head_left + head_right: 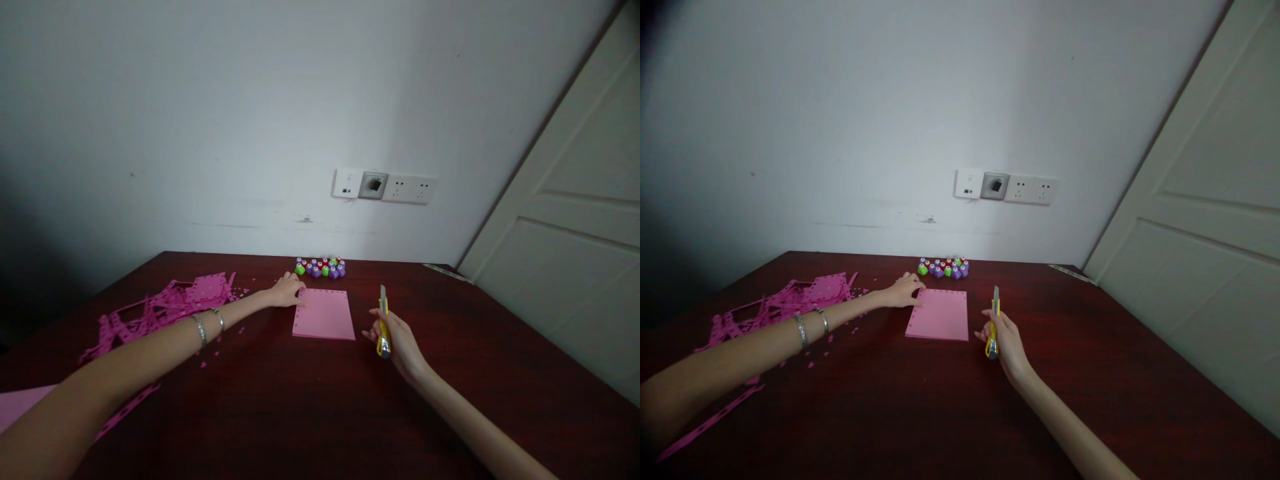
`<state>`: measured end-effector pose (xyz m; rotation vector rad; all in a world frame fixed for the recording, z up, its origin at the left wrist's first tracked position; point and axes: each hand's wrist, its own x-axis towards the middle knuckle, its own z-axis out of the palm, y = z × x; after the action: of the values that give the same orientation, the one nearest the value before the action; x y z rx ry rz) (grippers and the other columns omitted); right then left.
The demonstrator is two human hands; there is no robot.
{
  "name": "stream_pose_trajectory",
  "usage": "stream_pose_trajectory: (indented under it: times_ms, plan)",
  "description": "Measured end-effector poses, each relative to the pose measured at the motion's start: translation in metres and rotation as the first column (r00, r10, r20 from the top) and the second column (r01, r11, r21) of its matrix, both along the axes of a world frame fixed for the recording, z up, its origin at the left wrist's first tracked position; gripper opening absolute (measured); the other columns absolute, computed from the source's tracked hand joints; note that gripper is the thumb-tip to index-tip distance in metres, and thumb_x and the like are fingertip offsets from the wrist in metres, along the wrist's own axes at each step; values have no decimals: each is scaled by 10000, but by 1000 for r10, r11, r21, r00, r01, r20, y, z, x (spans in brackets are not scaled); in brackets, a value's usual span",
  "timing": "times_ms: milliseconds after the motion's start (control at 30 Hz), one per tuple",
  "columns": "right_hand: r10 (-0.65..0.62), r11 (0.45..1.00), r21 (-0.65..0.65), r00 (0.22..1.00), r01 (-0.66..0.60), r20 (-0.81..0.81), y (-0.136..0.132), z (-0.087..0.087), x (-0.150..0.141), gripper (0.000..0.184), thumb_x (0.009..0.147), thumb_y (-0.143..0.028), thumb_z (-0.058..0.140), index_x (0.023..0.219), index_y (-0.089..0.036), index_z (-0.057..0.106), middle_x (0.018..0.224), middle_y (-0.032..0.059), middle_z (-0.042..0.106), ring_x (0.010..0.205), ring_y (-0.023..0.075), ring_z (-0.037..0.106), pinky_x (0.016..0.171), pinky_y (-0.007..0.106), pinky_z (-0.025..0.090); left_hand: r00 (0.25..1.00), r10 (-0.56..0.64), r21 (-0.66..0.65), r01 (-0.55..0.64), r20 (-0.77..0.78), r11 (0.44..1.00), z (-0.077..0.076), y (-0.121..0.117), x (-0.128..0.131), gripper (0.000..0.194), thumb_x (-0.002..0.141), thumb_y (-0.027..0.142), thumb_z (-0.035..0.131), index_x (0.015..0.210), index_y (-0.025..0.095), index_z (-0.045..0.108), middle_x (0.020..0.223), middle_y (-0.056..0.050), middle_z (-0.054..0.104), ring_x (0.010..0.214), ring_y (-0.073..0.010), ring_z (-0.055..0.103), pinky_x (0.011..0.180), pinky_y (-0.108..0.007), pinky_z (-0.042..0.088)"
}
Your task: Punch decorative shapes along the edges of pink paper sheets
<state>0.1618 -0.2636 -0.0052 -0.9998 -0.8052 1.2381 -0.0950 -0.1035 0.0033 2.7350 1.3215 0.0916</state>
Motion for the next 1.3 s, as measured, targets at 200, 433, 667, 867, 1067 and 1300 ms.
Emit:
stream_pose_trajectory:
  times_ms: [200, 433, 667, 867, 1067, 1300]
  plan:
    - [13, 1000, 3, 999, -13, 48, -9, 2, 9, 281, 707, -408, 652, 837, -168, 585, 483, -65, 493, 463, 90, 492, 653, 301, 501, 996, 80, -64, -83, -42, 994, 0, 7, 3, 702, 600, 663, 562, 1136, 212, 508, 1102, -122, 440, 1036, -313, 377, 800, -401, 369]
    - [-5, 1000, 11, 994, 4, 113, -18, 0, 14, 304, 711, -437, 637, 844, -168, 588, 492, -58, 500, 472, 98, 496, 642, 291, 491, 995, 94, -8, -94, 13, 996, -1, 9, 5, 657, 557, 624, 635, 1051, 208, 517, 1070, -100, 416, 1025, -286, 381, 805, -363, 377]
    - [-2, 1000, 20, 987, -1, 162, -23, -1, 14, 302, 719, -441, 624, 842, -166, 594, 493, -52, 496, 464, 104, 486, 604, 284, 482, 992, 125, -66, -127, -34, 990, 0, 10, 5, 726, 533, 676, 614, 1077, 206, 517, 1063, -118, 405, 1023, -313, 372, 796, -408, 379]
    - [22, 999, 32, 987, -27, 159, -29, 0, 11, 315, 721, -454, 621, 852, -169, 584, 478, -53, 496, 455, 106, 480, 575, 277, 471, 992, 126, -30, -126, -9, 992, 3, 10, 9, 658, 498, 629, 670, 967, 186, 542, 1061, -117, 420, 1006, -309, 385, 775, -377, 383]
    - [34, 999, 28, 984, -39, 175, -34, 0, 9, 323, 720, -464, 618, 849, -171, 577, 479, -49, 501, 451, 105, 475, 564, 274, 465, 989, 118, -64, -112, 91, 992, 4, 6, 10, 580, 474, 535, 728, 890, 167, 559, 987, -103, 506, 963, -301, 444, 751, -352, 389]
    - [13, 1000, 16, 990, -15, 143, -44, 10, 9, 321, 734, -446, 609, 912, -184, 553, 502, -67, 458, 436, 96, 443, 484, 260, 460, 921, 114, -295, 0, 372, 956, 27, -6, 10, 269, 660, 371, 599, 791, 136, 598, 744, -29, 598, 773, -189, 547, 677, -284, 416]
